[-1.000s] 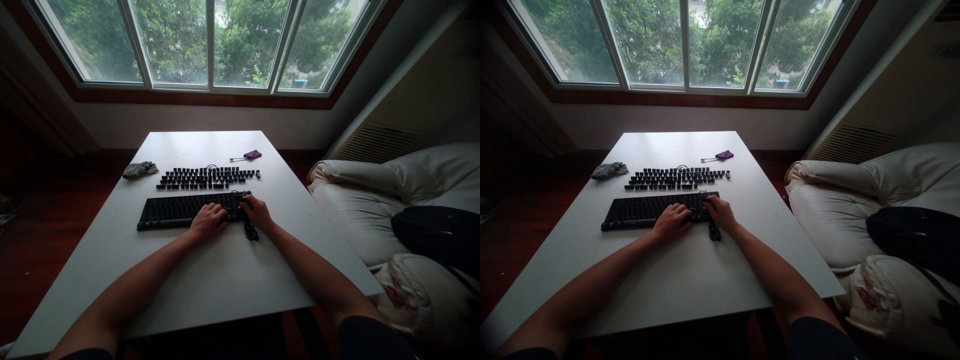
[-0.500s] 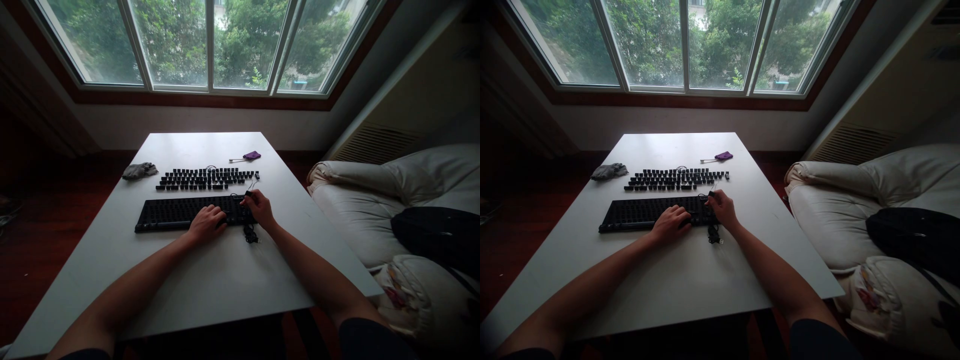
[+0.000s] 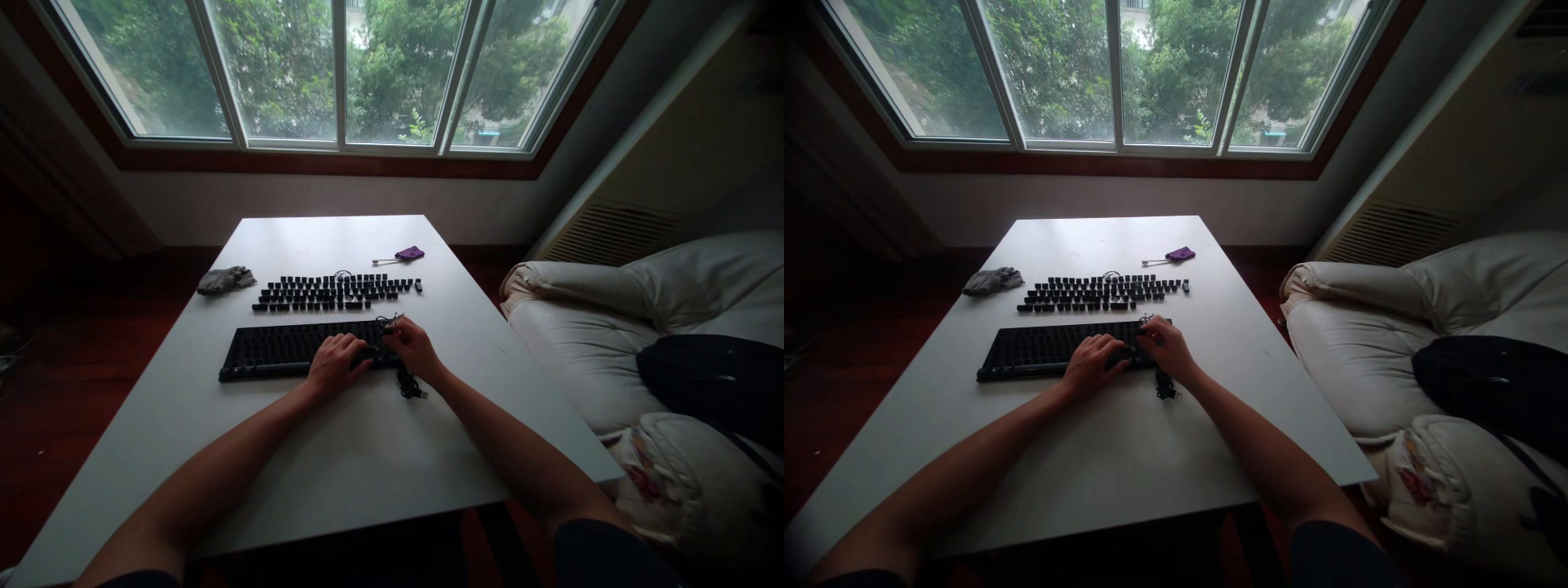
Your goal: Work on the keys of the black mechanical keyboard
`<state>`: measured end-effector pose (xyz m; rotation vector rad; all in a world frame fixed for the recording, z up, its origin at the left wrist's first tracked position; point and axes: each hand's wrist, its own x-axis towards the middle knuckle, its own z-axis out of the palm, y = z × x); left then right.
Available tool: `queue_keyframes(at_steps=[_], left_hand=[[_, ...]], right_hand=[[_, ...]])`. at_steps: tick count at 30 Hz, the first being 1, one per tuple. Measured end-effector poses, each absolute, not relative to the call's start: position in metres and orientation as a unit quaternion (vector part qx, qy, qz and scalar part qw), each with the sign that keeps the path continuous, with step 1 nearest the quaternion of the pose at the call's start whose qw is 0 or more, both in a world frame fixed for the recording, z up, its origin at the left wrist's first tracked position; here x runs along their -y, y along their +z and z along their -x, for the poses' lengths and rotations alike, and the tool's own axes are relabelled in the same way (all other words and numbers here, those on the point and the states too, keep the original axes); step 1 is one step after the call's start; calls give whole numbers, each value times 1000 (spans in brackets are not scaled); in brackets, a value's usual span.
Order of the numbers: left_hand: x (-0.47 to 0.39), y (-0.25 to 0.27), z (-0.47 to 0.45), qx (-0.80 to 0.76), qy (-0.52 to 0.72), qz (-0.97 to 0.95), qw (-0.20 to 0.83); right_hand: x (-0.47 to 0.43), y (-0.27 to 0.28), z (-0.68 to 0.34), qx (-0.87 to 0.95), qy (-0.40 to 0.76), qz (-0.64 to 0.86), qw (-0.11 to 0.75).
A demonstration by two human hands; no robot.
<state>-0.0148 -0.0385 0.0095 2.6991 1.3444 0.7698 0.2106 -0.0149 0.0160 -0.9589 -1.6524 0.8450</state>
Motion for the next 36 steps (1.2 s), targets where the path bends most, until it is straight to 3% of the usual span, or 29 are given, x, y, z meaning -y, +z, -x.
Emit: queue_keyframes(at_steps=[8, 36], left_hand=[[37, 7, 15, -432, 265, -862, 22], [38, 5, 17, -461, 322, -824, 68]], right_hand=[[24, 13, -203, 657, 459, 371, 468], [23, 13, -203, 630, 474, 383, 482]])
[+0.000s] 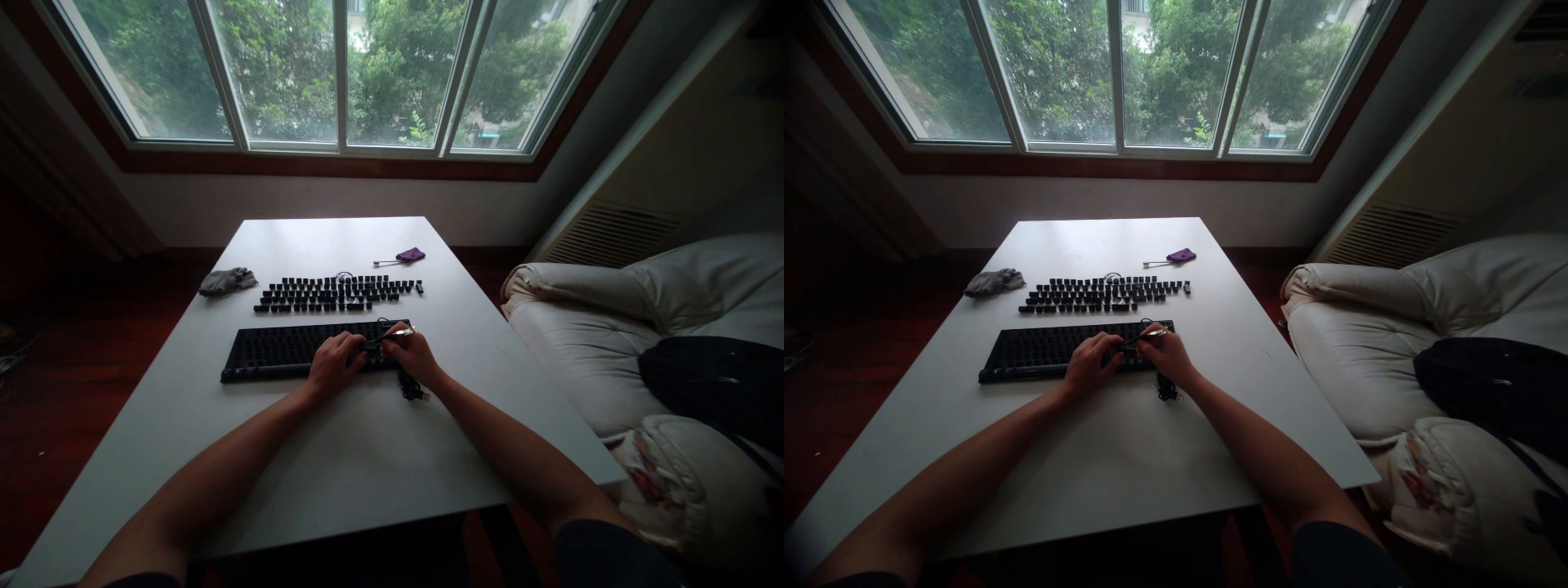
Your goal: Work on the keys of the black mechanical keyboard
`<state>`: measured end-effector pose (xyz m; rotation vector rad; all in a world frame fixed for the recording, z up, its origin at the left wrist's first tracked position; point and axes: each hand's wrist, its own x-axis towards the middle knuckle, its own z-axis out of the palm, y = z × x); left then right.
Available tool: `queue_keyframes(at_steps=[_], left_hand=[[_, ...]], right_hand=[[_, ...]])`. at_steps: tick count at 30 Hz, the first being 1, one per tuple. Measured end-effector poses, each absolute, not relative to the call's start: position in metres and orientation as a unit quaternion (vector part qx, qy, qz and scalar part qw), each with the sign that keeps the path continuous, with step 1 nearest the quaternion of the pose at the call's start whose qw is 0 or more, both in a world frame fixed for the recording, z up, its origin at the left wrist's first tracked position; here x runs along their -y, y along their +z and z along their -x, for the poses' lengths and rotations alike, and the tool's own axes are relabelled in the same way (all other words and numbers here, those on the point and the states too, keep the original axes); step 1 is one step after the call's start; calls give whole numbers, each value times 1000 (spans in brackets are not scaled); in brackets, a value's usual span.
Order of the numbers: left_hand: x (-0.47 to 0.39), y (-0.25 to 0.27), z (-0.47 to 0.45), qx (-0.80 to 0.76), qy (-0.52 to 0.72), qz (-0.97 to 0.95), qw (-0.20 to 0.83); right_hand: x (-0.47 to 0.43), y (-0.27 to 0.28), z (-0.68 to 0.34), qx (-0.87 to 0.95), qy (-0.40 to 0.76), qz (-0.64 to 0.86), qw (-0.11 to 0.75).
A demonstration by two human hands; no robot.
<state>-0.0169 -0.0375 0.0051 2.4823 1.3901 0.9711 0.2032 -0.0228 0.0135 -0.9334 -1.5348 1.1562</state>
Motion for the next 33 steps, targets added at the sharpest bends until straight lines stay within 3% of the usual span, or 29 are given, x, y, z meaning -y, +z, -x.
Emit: queue_keyframes(at_steps=[33], left_hand=[[35, 3, 18, -478, 274, -833, 43]], right_hand=[[26, 18, -206, 734, 378, 363, 431]])
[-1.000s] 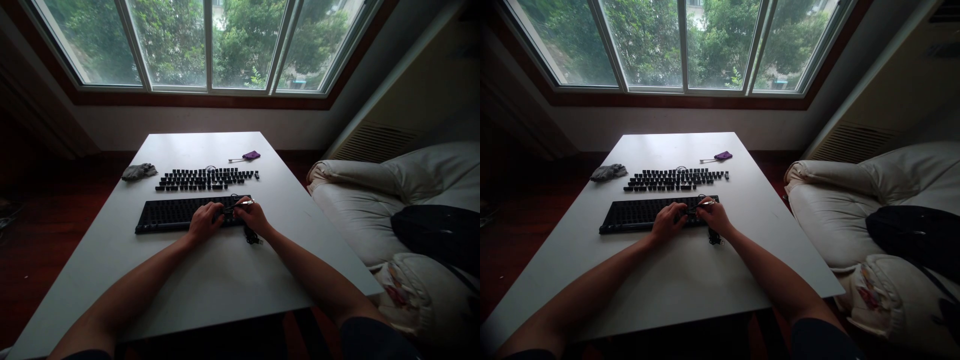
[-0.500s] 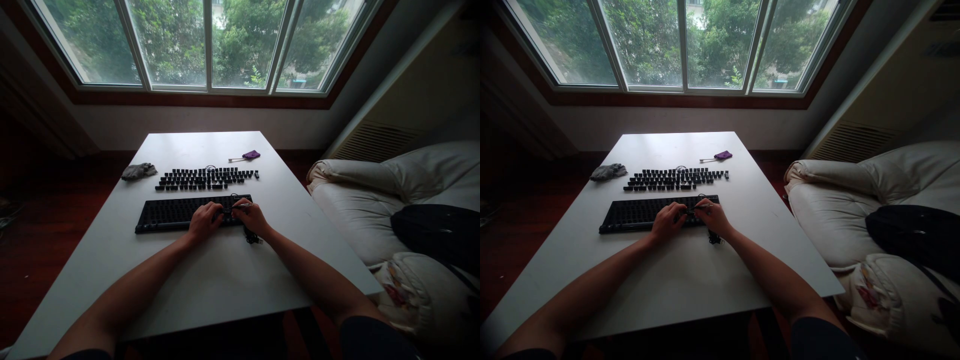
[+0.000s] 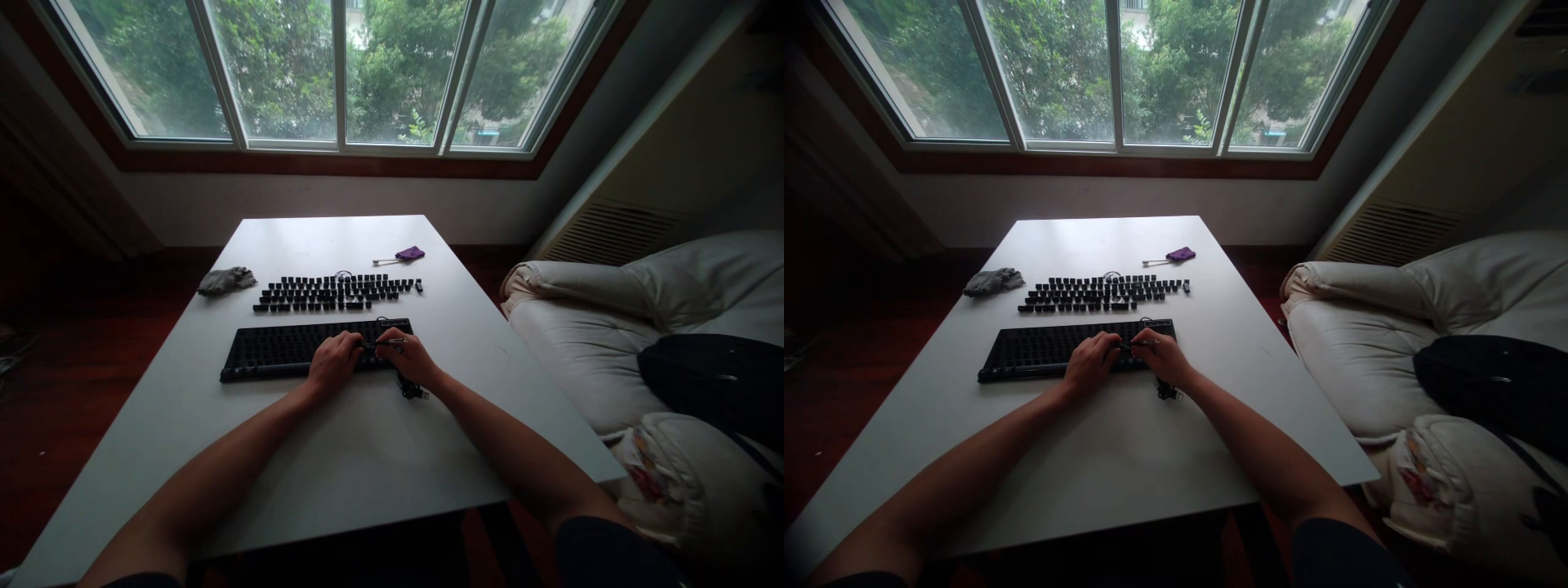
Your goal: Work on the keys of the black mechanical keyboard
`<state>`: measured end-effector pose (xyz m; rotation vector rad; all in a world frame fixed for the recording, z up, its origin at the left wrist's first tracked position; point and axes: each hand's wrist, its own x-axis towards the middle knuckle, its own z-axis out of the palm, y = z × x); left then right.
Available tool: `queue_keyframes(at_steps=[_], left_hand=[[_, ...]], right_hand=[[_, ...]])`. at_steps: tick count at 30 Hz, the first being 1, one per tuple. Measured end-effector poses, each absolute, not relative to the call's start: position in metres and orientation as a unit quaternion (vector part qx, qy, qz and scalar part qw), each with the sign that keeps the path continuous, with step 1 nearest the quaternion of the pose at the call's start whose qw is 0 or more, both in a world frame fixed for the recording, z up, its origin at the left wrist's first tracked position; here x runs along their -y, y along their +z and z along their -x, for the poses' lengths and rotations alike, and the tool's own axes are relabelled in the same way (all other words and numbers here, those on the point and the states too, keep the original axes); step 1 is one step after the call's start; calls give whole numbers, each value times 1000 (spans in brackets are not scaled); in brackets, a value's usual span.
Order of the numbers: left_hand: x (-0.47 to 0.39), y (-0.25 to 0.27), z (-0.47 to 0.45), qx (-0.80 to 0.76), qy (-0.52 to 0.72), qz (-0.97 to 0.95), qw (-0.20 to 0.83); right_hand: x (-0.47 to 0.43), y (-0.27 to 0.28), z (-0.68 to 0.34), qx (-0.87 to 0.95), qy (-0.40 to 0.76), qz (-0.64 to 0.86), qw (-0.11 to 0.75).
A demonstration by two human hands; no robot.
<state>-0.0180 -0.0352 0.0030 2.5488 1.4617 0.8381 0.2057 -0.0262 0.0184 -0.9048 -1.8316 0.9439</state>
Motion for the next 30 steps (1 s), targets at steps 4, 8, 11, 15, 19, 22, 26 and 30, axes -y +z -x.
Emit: queue_keyframes(at_steps=[4, 8, 11, 15, 19, 22, 26, 30], left_hand=[[35, 1, 17, -486, 263, -833, 34], [35, 1, 16, -493, 253, -832, 33], [35, 2, 15, -509, 236, -827, 29], [34, 3, 14, -514, 217, -829, 20], [35, 6, 13, -492, 189, -850, -5], [35, 8, 12, -483, 183, -856, -14], [35, 8, 13, -475, 189, -860, -10], [35, 7, 14, -470, 196, -861, -6]], right_hand=[[28, 22, -205, 763, 347, 356, 414], [30, 22, -204, 784, 312, 359, 399], [30, 20, -203, 789, 312, 355, 392], [29, 18, -204, 777, 342, 358, 389], [27, 16, -205, 770, 346, 370, 387], [25, 14, -204, 754, 351, 382, 403], [22, 11, -204, 724, 400, 377, 416], [18, 8, -205, 684, 485, 351, 417]])
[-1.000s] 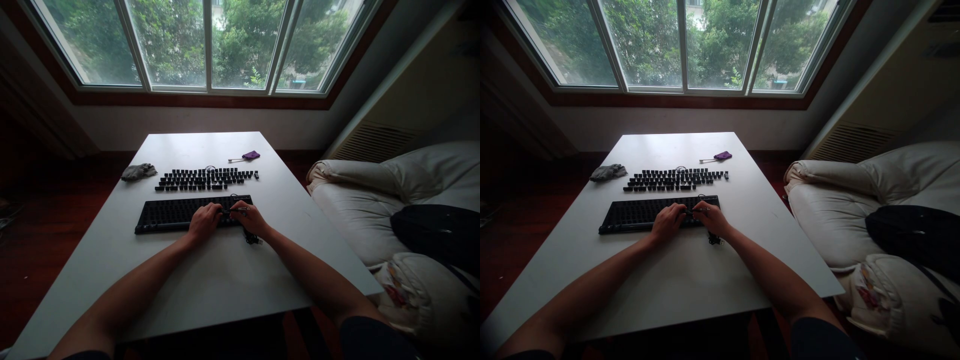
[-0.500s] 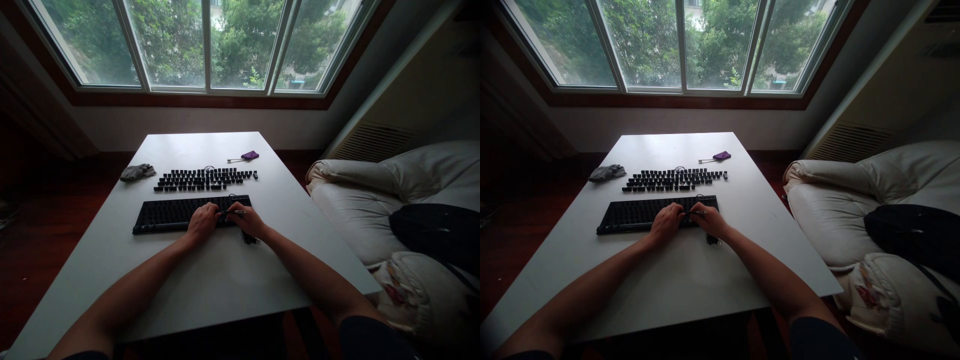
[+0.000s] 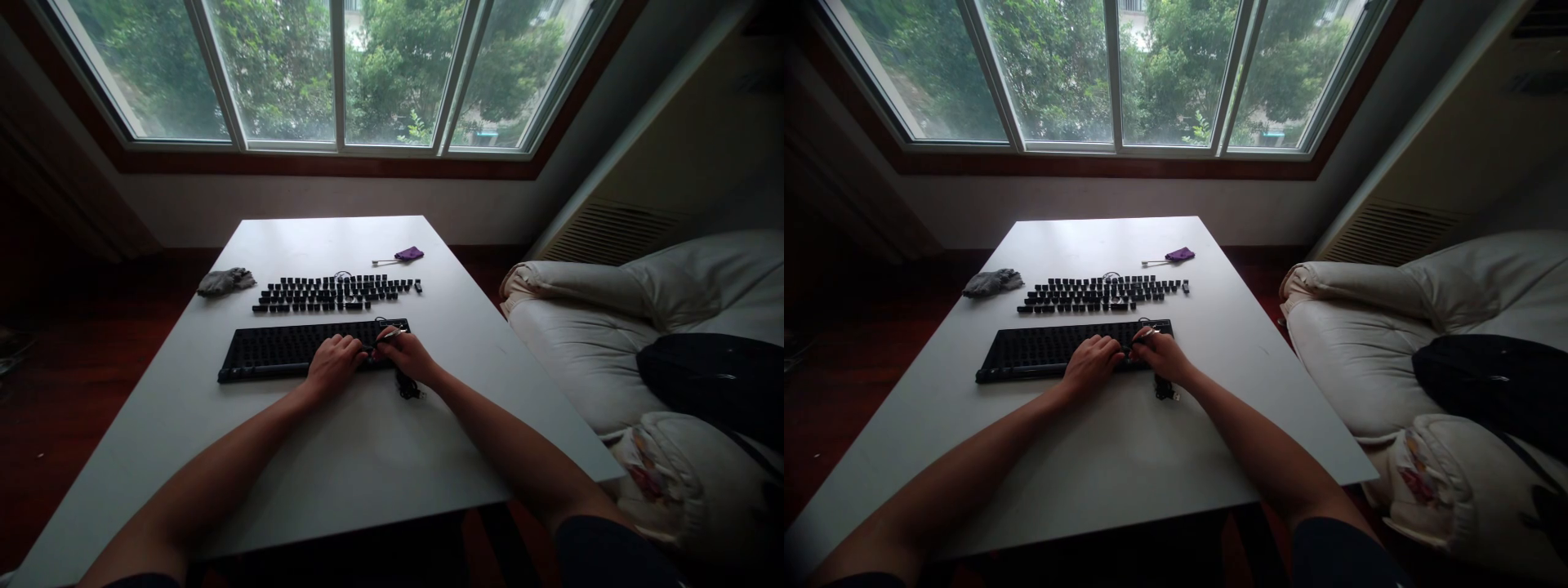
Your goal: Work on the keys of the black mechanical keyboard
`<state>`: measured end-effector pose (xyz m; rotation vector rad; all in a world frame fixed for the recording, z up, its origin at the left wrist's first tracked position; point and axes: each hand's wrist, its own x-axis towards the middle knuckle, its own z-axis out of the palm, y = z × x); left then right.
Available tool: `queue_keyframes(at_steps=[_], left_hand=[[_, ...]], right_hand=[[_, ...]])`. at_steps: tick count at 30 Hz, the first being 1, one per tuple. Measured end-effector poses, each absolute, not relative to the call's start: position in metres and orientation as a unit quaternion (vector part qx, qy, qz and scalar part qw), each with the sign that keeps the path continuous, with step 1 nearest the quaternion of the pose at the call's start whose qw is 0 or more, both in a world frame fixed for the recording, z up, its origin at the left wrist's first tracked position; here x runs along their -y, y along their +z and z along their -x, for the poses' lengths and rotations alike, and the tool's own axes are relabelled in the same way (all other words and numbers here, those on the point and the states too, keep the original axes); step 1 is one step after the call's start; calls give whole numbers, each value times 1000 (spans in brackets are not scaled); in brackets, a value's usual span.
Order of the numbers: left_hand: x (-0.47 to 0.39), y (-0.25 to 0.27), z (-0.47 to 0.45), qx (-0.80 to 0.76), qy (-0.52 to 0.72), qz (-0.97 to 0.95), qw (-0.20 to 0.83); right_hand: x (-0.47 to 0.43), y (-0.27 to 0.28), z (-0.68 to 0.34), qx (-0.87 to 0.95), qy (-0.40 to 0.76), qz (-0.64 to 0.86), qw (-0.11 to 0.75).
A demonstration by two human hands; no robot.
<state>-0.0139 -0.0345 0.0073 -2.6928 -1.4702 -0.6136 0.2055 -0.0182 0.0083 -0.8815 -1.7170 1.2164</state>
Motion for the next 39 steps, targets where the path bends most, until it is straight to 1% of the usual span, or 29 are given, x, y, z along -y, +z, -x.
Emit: queue_keyframes(at_steps=[4, 13, 17, 24, 32, 39], left_hand=[[34, 6, 15, 469, -216, 856, -14], [34, 3, 17, 436, -264, 857, -79], [34, 6, 17, 422, -258, 865, -80], [35, 8, 15, 423, -241, 871, -70], [36, 9, 14, 459, -246, 853, -41], [34, 6, 15, 447, -243, 859, -54]], right_hand=[[16, 5, -205, 657, 528, 334, 423], [13, 2, -207, 649, 538, 325, 428], [14, 4, -208, 659, 541, 318, 416], [16, 5, -208, 661, 521, 341, 418], [11, 12, -211, 571, 503, 386, 521], [6, 17, -214, 530, 465, 419, 573]])
